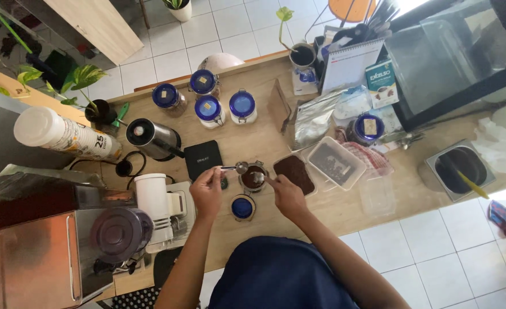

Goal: Transferring a dark powder, likely coffee or cocoa, from a smaller container into a larger glass jar using a spoon and cleaning the workspace with a brush.

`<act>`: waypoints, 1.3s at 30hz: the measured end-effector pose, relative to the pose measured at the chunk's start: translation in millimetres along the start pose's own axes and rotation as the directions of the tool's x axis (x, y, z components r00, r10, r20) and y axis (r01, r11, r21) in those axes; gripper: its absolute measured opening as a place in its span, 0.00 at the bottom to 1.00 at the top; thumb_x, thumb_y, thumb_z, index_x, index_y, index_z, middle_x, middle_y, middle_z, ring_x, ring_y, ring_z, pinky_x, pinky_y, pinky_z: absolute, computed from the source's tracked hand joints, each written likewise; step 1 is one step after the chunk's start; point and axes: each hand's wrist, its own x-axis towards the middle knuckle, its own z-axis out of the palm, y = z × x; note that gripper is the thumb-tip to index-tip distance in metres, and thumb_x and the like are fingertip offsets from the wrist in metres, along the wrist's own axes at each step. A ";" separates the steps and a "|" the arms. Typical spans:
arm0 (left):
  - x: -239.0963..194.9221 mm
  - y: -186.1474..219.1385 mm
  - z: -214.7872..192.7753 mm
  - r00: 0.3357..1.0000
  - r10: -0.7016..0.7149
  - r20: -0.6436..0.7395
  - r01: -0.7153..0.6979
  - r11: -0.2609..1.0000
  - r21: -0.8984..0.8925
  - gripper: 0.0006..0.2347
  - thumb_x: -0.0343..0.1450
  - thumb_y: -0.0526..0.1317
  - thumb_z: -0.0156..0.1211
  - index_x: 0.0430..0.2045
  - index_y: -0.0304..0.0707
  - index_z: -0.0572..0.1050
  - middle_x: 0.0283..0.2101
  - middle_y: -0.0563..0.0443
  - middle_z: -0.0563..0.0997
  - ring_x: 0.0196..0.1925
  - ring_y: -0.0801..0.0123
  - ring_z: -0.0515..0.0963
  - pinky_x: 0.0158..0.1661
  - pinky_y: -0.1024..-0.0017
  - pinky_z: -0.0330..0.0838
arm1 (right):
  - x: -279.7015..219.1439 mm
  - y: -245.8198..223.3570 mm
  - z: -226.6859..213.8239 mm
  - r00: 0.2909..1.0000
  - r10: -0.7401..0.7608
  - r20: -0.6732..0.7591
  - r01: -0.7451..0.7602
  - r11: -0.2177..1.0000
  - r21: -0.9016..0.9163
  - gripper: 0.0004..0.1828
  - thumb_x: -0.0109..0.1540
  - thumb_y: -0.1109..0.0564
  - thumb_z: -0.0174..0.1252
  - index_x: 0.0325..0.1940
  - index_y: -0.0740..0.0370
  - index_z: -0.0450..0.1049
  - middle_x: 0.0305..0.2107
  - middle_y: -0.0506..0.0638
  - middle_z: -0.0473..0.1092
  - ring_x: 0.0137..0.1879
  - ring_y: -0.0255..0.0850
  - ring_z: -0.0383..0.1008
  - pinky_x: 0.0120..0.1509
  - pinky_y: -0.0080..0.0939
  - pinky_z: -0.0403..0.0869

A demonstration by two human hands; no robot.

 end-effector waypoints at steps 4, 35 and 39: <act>6.0 -3.2 -6.8 1.000 -0.024 -0.011 0.023 0.993 -0.119 0.05 0.74 0.26 0.60 0.37 0.20 0.82 0.31 0.32 0.84 0.31 0.56 0.87 0.36 0.63 0.83 | -15.1 -5.3 -12.0 0.990 0.143 -0.003 -0.140 0.971 0.192 0.18 0.68 0.57 0.49 0.60 0.48 0.78 0.30 0.54 0.68 0.35 0.56 0.76 0.38 0.51 0.74; -75.0 -63.7 50.1 0.493 0.526 0.693 -0.798 0.590 0.119 0.13 0.75 0.38 0.58 0.54 0.38 0.77 0.55 0.39 0.78 0.55 0.49 0.80 0.54 0.56 0.76 | -27.8 88.7 -38.9 0.664 0.724 0.189 -0.651 0.433 0.624 0.16 0.70 0.48 0.55 0.45 0.61 0.81 0.25 0.53 0.68 0.31 0.40 0.63 0.37 0.40 0.65; -71.1 -66.2 33.2 0.589 0.328 0.738 -0.704 0.657 0.269 0.16 0.74 0.36 0.57 0.57 0.43 0.75 0.51 0.42 0.80 0.50 0.49 0.82 0.45 0.53 0.79 | -28.6 157.8 -29.2 0.631 0.775 0.035 -0.731 0.578 0.363 0.23 0.65 0.39 0.58 0.35 0.61 0.82 0.26 0.61 0.77 0.39 0.60 0.77 0.47 0.57 0.71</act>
